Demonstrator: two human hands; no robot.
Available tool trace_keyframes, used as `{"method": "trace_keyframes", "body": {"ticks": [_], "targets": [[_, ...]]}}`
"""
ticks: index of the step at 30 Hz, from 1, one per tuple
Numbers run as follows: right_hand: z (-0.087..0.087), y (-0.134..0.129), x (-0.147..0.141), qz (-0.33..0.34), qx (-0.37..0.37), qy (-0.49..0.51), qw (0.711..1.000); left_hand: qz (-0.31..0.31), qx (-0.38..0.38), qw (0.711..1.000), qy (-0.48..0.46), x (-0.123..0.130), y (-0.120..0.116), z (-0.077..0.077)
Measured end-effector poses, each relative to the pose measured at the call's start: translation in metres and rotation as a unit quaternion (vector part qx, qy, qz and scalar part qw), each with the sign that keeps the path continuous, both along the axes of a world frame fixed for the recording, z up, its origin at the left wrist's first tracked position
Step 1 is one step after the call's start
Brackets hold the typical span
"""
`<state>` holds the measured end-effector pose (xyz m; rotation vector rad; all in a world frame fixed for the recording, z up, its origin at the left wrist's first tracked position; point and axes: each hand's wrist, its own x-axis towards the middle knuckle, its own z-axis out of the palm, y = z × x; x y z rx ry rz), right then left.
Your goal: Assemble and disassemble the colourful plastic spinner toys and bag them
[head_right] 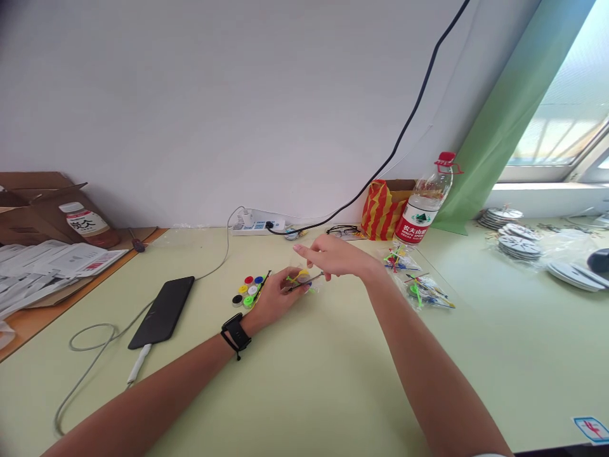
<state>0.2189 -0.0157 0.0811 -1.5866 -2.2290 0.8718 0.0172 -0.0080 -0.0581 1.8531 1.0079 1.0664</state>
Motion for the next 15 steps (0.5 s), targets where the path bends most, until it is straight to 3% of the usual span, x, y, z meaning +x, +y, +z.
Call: {"method": "trace_keyframes", "body": {"ticks": [15], "targets": [[-0.0031, -0.0012, 0.0056, 0.009, 0.001, -0.052, 0.999, -0.003, 0.006, 1.000, -0.002, -0.0003, -0.0023, 0.0013]]}}
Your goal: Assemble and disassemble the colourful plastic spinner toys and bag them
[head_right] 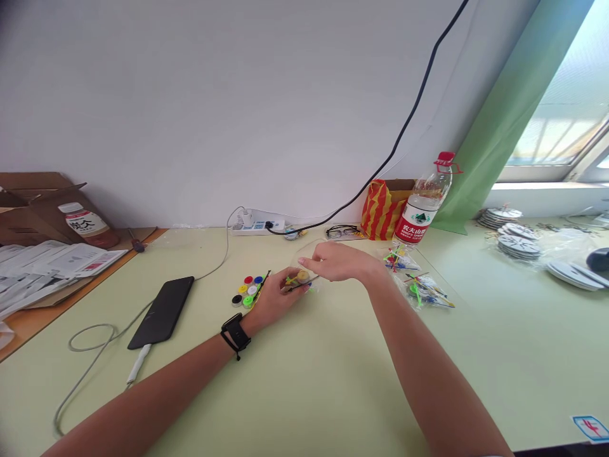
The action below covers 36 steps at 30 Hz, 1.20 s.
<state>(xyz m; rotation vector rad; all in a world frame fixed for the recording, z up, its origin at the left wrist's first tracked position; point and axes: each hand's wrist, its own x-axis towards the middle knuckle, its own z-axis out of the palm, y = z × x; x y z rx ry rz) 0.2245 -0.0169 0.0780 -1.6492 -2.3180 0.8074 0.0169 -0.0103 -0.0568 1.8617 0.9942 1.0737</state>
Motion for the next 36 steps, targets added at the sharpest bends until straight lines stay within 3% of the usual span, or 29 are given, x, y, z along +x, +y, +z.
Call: {"method": "trace_keyframes", "body": {"ticks": [9, 15, 20, 24, 28, 31, 36], "targets": [[0.002, -0.001, -0.001, 0.006, -0.057, -0.004, 0.998, -0.016, 0.005, 1.000, 0.006, 0.000, 0.000, 0.000], [0.006, -0.002, -0.003, 0.008, -0.017, 0.030, 0.999, 0.001, 0.018, 1.000, 0.023, 0.000, -0.002, 0.004], [0.010, -0.002, -0.007, -0.051, -0.011, 0.093, 0.994, -0.004, 0.012, 1.000, 0.022, 0.000, -0.003, 0.004], [0.006, -0.001, -0.016, -0.071, -0.010, 0.063, 0.995, 0.007, 0.021, 1.000, 0.017, 0.000, -0.002, 0.002], [0.001, -0.003, -0.024, -0.087, 0.092, -0.041, 0.991, 0.011, 0.023, 0.999, 0.024, 0.000, -0.002, 0.005], [0.003, -0.004, -0.022, -0.078, 0.152, -0.030, 0.985, 0.005, 0.013, 1.000, 0.022, 0.000, -0.003, 0.008], [0.006, -0.004, -0.014, -0.022, 0.027, 0.039, 0.999, -0.003, -0.001, 1.000, 0.014, 0.000, -0.001, 0.004]]}}
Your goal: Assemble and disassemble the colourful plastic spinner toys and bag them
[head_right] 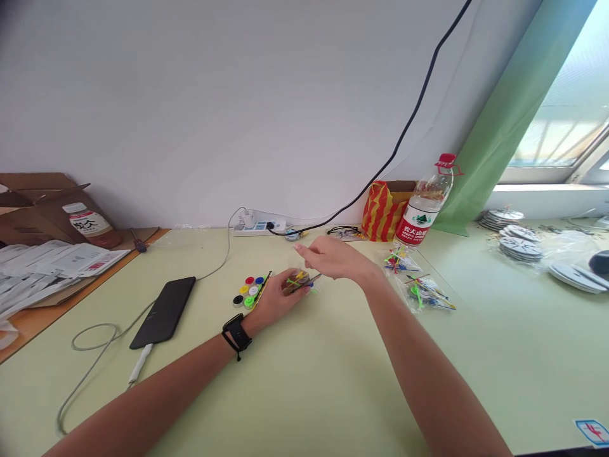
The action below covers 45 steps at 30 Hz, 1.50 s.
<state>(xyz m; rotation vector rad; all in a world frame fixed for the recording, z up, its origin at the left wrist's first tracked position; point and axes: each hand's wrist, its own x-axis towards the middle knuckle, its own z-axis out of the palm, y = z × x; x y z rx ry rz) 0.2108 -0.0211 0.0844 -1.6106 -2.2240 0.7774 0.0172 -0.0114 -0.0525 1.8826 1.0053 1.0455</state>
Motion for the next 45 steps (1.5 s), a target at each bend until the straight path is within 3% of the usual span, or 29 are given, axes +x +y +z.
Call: {"method": "trace_keyframes", "body": {"ticks": [4, 9, 13, 16, 19, 21, 24, 25, 27, 30, 33, 38, 45], "targets": [[-0.004, 0.001, 0.001, 0.000, -0.034, -0.021, 0.999, -0.011, -0.007, 1.000, -0.004, 0.000, 0.001, -0.002], [-0.007, 0.000, 0.001, -0.011, -0.033, -0.032, 0.999, -0.054, -0.027, 0.998, -0.028, -0.002, -0.004, 0.006], [-0.010, -0.002, 0.003, -0.005, -0.042, -0.017, 0.999, -0.045, -0.014, 0.998, -0.036, -0.003, -0.005, 0.009], [-0.009, 0.000, 0.006, -0.004, 0.006, 0.026, 1.000, -0.037, -0.029, 0.997, -0.060, -0.001, -0.002, 0.006], [-0.004, 0.007, 0.012, -0.003, 0.105, 0.067, 0.992, -0.021, -0.058, 0.994, -0.085, -0.001, 0.003, 0.002], [-0.005, 0.013, 0.016, -0.037, 0.177, 0.092, 0.979, -0.014, -0.095, 0.990, -0.105, -0.002, 0.006, 0.000], [-0.022, 0.019, 0.020, -0.155, 0.212, 0.142, 0.954, -0.020, -0.170, 0.973, -0.158, -0.004, 0.010, -0.001], [-0.031, 0.019, 0.019, -0.184, 0.190, 0.168, 0.950, -0.021, -0.188, 0.967, -0.171, -0.005, 0.010, -0.001], [-0.054, 0.014, 0.016, -0.177, 0.107, 0.245, 0.947, -0.027, -0.203, 0.962, -0.179, -0.005, 0.011, 0.000], [-0.086, 0.002, 0.004, -0.131, -0.002, 0.405, 0.905, -0.048, -0.166, 0.973, -0.153, -0.004, 0.011, 0.003], [-0.103, -0.009, -0.010, -0.167, -0.017, 0.495, 0.853, -0.047, -0.098, 0.989, -0.102, -0.004, 0.011, 0.007], [-0.106, -0.014, -0.024, -0.216, 0.014, 0.538, 0.815, -0.041, 0.017, 0.999, 0.003, -0.004, 0.006, 0.015], [-0.116, -0.016, -0.031, -0.303, 0.056, 0.531, 0.790, -0.067, 0.085, 0.994, 0.017, 0.006, -0.011, 0.028]]}}
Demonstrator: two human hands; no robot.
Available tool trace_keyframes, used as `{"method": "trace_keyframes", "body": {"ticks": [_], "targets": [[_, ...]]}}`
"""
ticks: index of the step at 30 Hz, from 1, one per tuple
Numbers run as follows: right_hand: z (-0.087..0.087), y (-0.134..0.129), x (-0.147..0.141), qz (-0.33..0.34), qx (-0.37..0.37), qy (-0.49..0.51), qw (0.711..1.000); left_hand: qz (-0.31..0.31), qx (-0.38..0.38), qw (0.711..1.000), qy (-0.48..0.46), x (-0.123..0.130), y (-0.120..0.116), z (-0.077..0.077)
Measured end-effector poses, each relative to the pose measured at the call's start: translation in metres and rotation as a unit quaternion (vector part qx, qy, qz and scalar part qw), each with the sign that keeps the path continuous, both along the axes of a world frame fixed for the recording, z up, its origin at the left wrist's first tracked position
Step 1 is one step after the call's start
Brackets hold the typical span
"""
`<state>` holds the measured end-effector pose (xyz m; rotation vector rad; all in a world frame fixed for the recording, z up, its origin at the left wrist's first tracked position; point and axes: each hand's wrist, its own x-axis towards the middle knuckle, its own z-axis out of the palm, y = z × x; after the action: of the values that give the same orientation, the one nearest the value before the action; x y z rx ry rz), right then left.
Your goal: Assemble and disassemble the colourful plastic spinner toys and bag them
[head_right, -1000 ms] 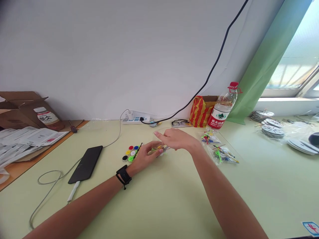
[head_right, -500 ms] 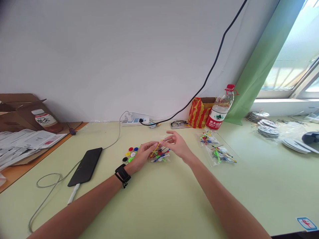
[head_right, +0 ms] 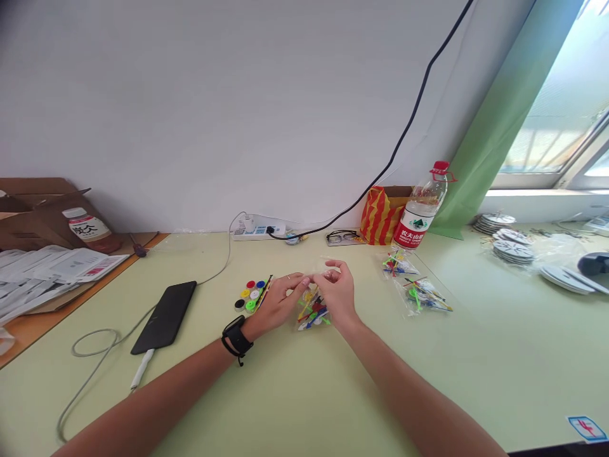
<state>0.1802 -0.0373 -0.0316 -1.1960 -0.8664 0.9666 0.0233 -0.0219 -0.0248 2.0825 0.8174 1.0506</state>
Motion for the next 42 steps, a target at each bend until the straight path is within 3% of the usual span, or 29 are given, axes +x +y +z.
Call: {"method": "trace_keyframes", "body": {"ticks": [3, 7, 12, 19, 31, 37, 42], "targets": [[-0.006, 0.002, 0.002, -0.012, 0.005, -0.006, 1.000, 0.026, -0.002, 1.000, -0.011, 0.001, -0.001, -0.001], [-0.008, 0.004, 0.006, 0.039, 0.024, 0.013, 0.999, 0.064, -0.057, 0.996, -0.038, -0.001, 0.004, -0.008], [-0.006, 0.000, 0.004, 0.099, 0.015, 0.038, 0.994, 0.066, -0.116, 0.986, -0.102, -0.001, 0.008, -0.014], [-0.012, -0.002, 0.001, 0.041, 0.010, 0.015, 0.999, 0.036, -0.162, 0.974, -0.152, 0.005, 0.005, -0.012], [-0.010, -0.002, 0.005, 0.059, 0.019, -0.013, 0.998, 0.088, -0.128, 0.977, -0.149, 0.003, 0.009, -0.018], [-0.010, -0.003, 0.005, 0.074, 0.048, -0.027, 0.996, 0.054, -0.134, 0.980, -0.139, 0.005, 0.004, -0.014], [-0.006, -0.003, 0.007, 0.093, 0.070, -0.013, 0.993, 0.074, -0.145, 0.973, -0.162, 0.004, 0.008, -0.014]]}}
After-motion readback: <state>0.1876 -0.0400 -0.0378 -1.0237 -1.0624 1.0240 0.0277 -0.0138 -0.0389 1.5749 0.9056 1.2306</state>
